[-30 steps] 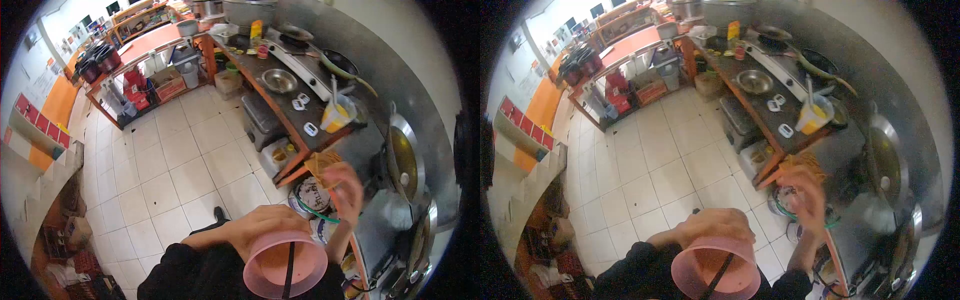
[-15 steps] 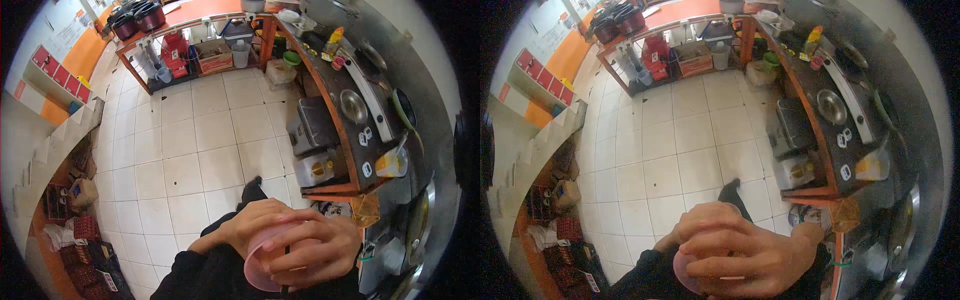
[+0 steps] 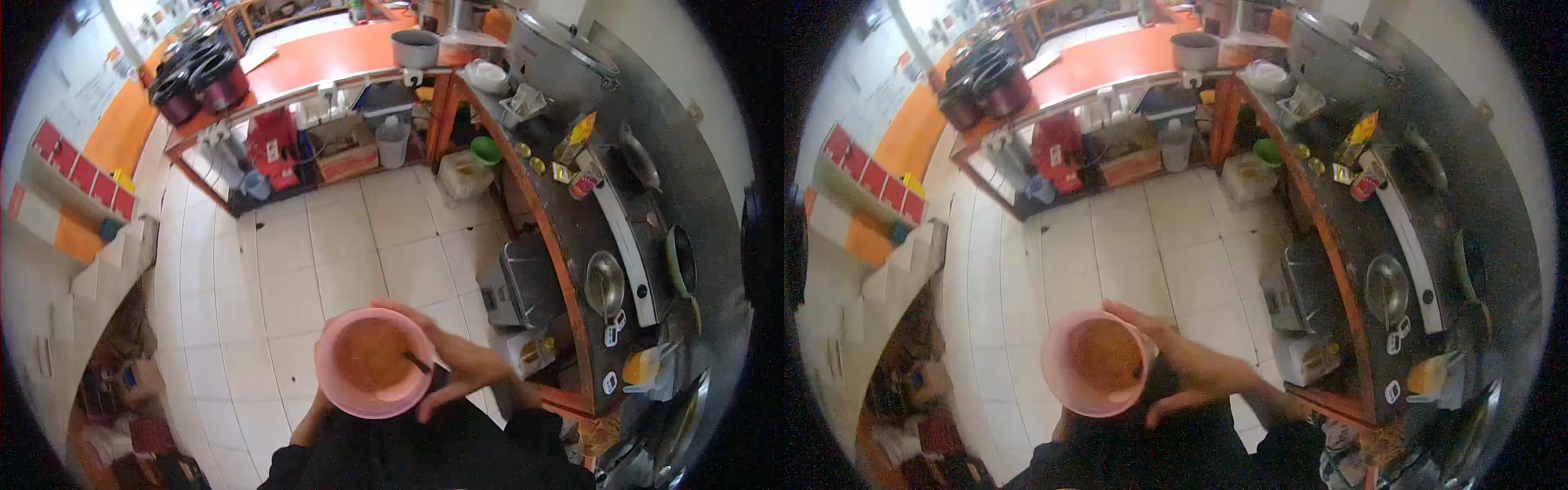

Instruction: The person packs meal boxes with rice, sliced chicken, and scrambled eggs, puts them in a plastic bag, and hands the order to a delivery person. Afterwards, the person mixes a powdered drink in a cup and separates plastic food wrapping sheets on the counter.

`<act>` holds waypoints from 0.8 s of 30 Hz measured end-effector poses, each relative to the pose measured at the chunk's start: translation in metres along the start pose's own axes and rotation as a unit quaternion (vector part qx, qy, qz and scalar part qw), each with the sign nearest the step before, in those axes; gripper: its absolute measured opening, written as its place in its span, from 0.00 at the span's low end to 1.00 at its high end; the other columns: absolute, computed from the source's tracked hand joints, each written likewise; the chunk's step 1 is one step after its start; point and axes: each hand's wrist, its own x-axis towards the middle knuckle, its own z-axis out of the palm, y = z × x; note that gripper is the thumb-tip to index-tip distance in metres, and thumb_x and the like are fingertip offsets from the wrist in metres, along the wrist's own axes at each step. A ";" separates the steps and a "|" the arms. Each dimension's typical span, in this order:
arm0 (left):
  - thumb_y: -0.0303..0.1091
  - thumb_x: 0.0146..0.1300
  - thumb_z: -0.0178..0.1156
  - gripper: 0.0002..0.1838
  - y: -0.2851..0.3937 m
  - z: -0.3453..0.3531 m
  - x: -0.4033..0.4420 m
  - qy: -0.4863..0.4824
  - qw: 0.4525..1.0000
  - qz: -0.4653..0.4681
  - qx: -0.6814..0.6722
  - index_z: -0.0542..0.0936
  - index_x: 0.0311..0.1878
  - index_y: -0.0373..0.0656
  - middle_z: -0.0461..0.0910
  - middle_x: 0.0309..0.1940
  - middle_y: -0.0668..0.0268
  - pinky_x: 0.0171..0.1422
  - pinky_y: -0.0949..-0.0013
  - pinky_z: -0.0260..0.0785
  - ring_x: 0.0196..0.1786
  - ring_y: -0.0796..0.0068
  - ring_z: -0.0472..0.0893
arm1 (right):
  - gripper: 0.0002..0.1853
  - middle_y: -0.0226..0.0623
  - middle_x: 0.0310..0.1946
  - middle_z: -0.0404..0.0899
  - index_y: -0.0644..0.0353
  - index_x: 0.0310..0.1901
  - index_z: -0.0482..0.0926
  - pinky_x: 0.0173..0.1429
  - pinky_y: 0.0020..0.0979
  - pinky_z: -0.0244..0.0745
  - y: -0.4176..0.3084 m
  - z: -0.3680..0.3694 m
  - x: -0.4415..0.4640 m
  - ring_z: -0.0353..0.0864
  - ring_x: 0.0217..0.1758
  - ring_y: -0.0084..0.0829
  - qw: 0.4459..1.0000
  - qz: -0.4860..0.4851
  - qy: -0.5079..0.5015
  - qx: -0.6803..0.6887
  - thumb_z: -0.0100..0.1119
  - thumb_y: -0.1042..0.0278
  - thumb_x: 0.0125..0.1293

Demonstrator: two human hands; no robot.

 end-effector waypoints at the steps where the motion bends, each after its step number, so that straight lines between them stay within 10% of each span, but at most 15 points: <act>1: 0.36 0.37 0.72 0.35 -0.010 -0.003 0.018 0.008 1.000 -0.010 0.001 0.69 0.51 0.35 0.76 0.43 0.52 0.49 0.60 0.69 0.46 0.55 0.77 | 0.58 0.47 0.69 0.42 0.60 0.68 0.41 0.72 0.40 0.40 0.020 -0.001 0.017 0.41 0.72 0.42 0.998 0.016 0.064 0.014 0.74 0.53 0.42; 9: 0.36 0.33 0.75 0.39 -0.107 -0.006 0.189 0.025 0.999 -0.042 -0.018 0.68 0.51 0.36 0.75 0.44 0.55 0.51 0.62 0.69 0.47 0.60 0.77 | 0.51 0.47 0.63 0.57 0.63 0.65 0.49 0.67 0.39 0.57 0.192 -0.064 0.105 0.58 0.66 0.41 0.907 0.204 0.354 0.104 0.73 0.57 0.43; 17: 0.38 0.24 0.80 0.48 -0.258 0.016 0.394 -0.015 0.989 -0.115 -0.092 0.66 0.53 0.37 0.74 0.46 0.58 0.56 0.66 0.67 0.50 0.69 0.75 | 0.40 0.49 0.59 0.64 0.66 0.57 0.63 0.65 0.38 0.58 0.213 -0.303 0.186 0.61 0.65 0.39 0.946 0.254 0.194 -0.053 0.72 0.59 0.45; 24: 0.39 0.33 0.77 0.47 -0.324 0.060 0.603 -0.230 0.966 -0.032 -0.116 0.63 0.58 0.37 0.72 0.51 0.56 0.61 0.66 0.62 0.56 0.67 0.72 | 0.43 0.45 0.54 0.66 0.65 0.56 0.64 0.61 0.37 0.61 0.246 -0.460 0.240 0.65 0.59 0.37 0.843 0.191 0.449 -0.227 0.76 0.57 0.39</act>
